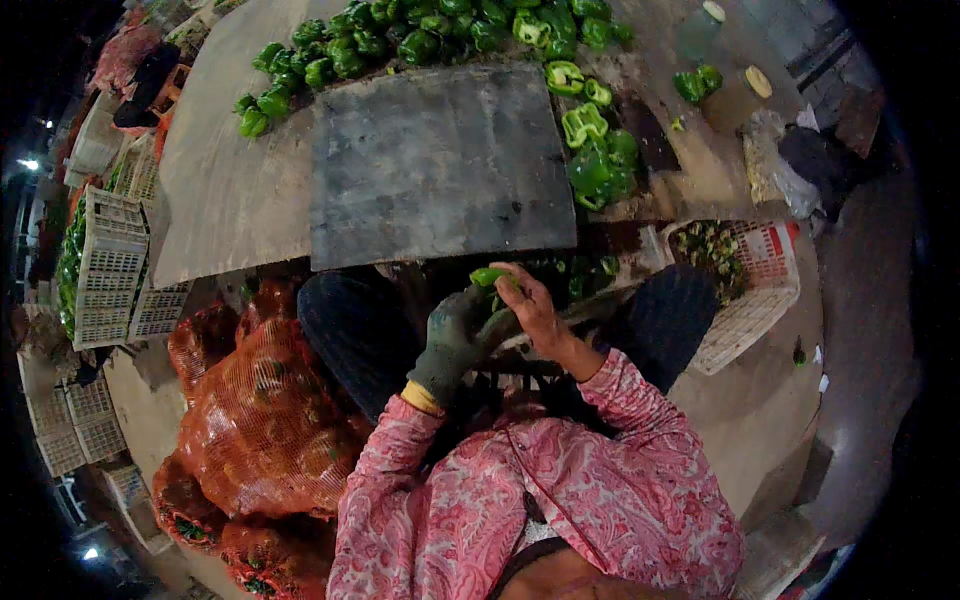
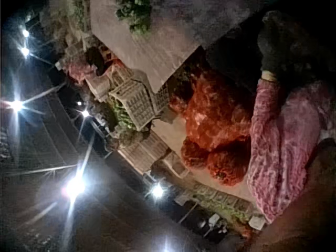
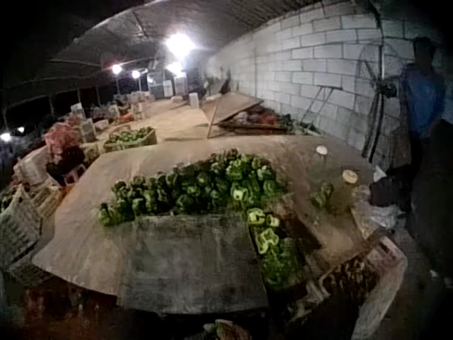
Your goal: The person cuts green bell peppers on a low wooden table using a knife. They remove the stems and slice the peppers into pieces, placing the cut pieces on the table and discarding the stems into a nearby basket.
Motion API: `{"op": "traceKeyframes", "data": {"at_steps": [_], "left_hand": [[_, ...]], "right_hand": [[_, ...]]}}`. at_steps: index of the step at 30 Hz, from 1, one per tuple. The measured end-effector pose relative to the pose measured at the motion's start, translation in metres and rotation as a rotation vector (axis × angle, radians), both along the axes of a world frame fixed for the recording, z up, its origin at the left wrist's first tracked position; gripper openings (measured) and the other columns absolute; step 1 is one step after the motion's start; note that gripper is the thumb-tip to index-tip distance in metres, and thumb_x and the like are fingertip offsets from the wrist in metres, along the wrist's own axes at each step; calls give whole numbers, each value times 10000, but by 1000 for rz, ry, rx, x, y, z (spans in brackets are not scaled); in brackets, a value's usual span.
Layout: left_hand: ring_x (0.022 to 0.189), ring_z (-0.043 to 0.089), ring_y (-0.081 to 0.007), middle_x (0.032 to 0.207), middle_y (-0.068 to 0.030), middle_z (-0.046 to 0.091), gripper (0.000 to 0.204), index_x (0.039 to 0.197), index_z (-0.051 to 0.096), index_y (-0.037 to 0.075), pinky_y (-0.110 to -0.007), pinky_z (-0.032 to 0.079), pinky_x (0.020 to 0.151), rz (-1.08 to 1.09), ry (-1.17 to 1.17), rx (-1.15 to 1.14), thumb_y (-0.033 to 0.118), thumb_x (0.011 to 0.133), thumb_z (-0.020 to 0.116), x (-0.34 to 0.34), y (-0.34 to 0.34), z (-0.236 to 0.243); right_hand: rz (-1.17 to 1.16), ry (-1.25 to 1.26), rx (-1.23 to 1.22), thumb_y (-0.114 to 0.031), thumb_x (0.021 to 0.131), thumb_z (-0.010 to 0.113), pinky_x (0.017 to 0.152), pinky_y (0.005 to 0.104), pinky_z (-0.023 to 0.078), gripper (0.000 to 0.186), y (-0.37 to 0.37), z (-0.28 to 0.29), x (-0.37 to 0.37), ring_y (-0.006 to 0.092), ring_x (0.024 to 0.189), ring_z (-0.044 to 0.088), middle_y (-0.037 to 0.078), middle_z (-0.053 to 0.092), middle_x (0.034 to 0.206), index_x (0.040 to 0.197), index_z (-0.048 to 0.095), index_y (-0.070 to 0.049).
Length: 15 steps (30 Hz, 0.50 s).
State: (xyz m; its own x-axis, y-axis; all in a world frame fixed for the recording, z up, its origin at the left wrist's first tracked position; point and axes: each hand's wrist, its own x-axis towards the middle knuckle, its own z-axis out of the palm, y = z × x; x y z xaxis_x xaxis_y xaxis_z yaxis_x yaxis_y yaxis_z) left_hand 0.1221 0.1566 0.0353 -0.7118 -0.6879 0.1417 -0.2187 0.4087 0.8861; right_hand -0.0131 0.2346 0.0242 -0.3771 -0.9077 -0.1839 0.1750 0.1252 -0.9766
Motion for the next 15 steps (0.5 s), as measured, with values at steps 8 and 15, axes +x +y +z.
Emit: {"op": "traceKeyframes", "data": {"at_steps": [8,15], "left_hand": [[799,587,-70,900,-53,666,263,1127,603,-46,-248,504,678,-109,147,628,56,884,608,-38,14,1],[803,613,-93,968,-49,664,241,1130,600,-14,-251,515,706,24,284,754,122,931,601,-57,37,13]], "right_hand": [[-266,-239,-59,-305,981,542,870,243,428,359,14,-19,-18,92,947,544,19,624,1021,1143,593,12],[-226,-689,-103,-340,987,515,777,266,491,337,17,-6,-31,106,859,607,9,653,975,1096,634,-45]]}}
